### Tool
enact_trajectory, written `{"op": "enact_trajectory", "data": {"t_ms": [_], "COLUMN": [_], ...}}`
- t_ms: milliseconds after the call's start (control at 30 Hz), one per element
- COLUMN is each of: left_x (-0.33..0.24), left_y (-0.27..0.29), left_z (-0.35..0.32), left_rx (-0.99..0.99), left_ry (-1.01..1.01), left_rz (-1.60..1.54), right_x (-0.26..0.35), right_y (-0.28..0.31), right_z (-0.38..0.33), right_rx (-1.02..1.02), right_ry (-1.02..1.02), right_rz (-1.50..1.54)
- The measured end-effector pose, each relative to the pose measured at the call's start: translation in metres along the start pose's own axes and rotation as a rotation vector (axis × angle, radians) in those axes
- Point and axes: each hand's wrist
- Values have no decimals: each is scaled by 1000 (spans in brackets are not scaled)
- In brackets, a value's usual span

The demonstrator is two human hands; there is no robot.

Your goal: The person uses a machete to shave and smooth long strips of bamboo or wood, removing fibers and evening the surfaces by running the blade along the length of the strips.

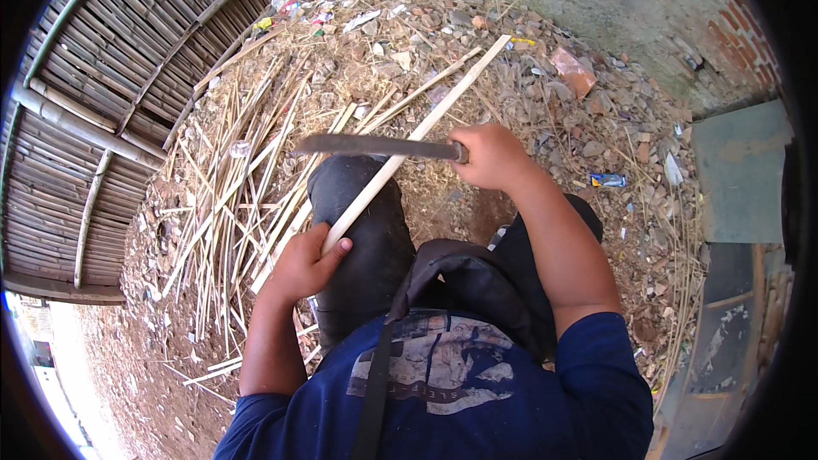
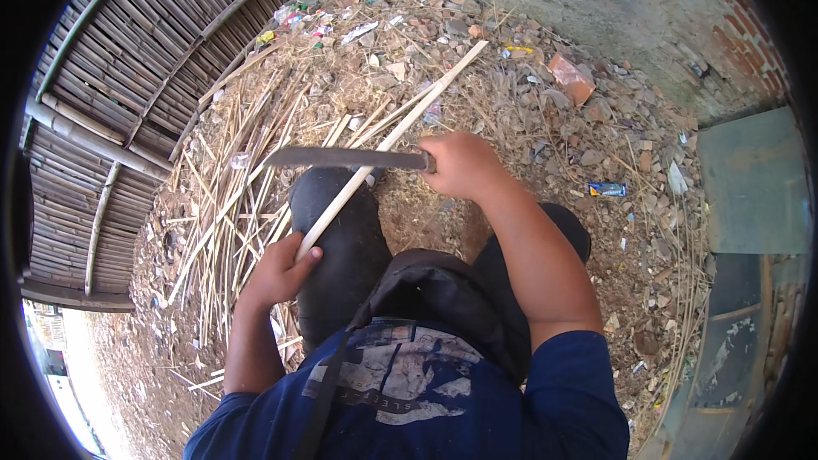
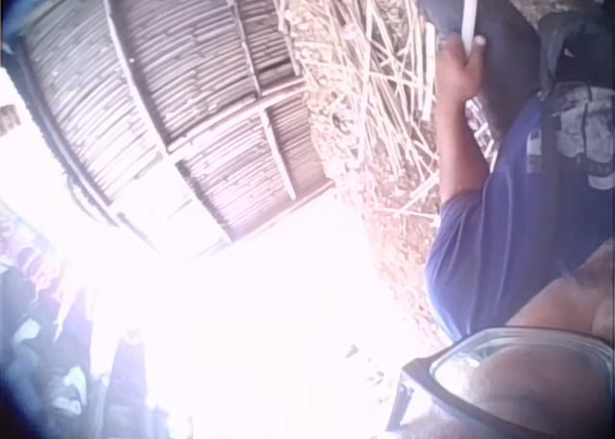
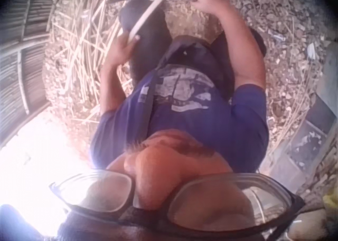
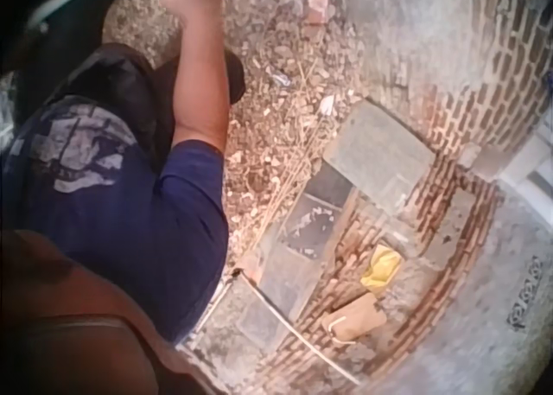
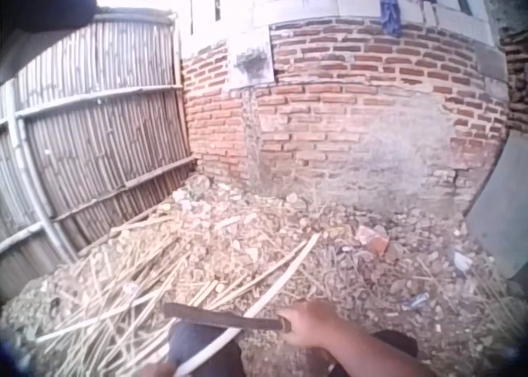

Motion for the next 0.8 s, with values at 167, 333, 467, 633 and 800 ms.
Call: {"op": "enact_trajectory", "data": {"t_ms": [167,333,467,633,800], "left_x": [-5,-10,-6,-11,-13], "left_y": [2,-1,-2,2,-2], "left_z": [0,-3,-2,0,-3], "left_rx": [24,-18,-12,23,-35], "left_ry": [5,22,16,16,18], "left_rz": [31,85,81,70,139], "right_x": [-16,-38,-13,-26,-55], "right_y": [-5,-1,5,-10,-7], "right_z": [5,4,0,7,7], "right_rx": [130,42,99,198,69], "right_ry": [-219,-399,-220,-236,-457], "right_rz": [184,204,136,171,216]}}
Point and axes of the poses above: each hand's wrist, its own z-axis towards the middle knuckle, its own y-axis out of the back of the hand, x = y × z, and after that the axes turned 4 degrees about z, right-handed
